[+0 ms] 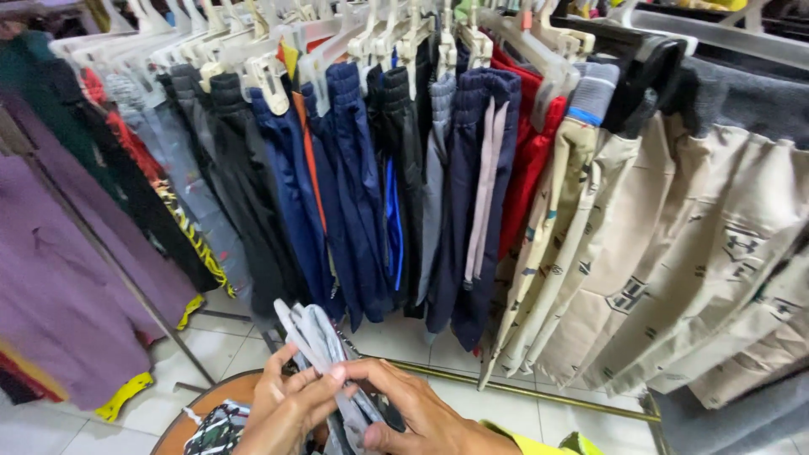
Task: The person sits on a low round stool in a clothing store, folds pairs of shorts from a pile on the stool, and clips them onto plastic hangers. They then hang the hangers with the folded shorts onto a clothing rack among other garments.
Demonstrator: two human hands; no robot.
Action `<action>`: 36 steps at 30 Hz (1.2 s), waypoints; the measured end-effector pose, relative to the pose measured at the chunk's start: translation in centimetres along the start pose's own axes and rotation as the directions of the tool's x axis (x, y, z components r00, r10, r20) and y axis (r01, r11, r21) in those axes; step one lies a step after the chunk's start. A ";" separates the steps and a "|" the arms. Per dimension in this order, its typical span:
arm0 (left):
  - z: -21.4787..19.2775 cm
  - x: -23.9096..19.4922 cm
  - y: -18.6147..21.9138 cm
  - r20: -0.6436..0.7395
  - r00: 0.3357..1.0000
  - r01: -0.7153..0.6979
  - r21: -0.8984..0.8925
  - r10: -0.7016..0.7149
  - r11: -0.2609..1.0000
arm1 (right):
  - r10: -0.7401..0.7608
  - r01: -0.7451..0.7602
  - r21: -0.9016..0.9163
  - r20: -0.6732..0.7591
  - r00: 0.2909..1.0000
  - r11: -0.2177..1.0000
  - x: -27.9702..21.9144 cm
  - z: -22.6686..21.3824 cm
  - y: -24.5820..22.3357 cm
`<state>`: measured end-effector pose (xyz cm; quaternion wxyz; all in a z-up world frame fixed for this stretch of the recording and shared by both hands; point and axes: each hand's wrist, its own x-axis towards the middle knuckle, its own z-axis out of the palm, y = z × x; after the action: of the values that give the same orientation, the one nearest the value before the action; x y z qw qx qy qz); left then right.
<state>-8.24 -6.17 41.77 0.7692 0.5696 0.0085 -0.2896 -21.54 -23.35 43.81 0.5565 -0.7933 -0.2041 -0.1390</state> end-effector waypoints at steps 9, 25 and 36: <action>-1.4 0.9 -2.4 0.008 0.990 0.140 0.112 -0.142 0.984 | 0.022 -0.024 0.054 0.045 0.999 0.998 -1.9 -0.6 -2.6; -9.5 5.8 -7.6 0.152 0.987 0.014 0.244 -0.052 0.970 | -0.552 0.153 -0.748 -0.319 0.770 0.646 5.6 -13.8 -8.3; -9.0 5.4 -4.2 0.270 0.963 -0.035 0.153 -0.008 0.988 | -0.433 -0.459 -0.834 -0.308 0.847 -0.305 11.2 -30.5 -9.5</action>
<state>-2.85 -1.35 33.09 0.7180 0.5834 -0.1229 -0.3591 -16.08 -47.33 67.11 -0.2930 -0.8267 0.1695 -0.4494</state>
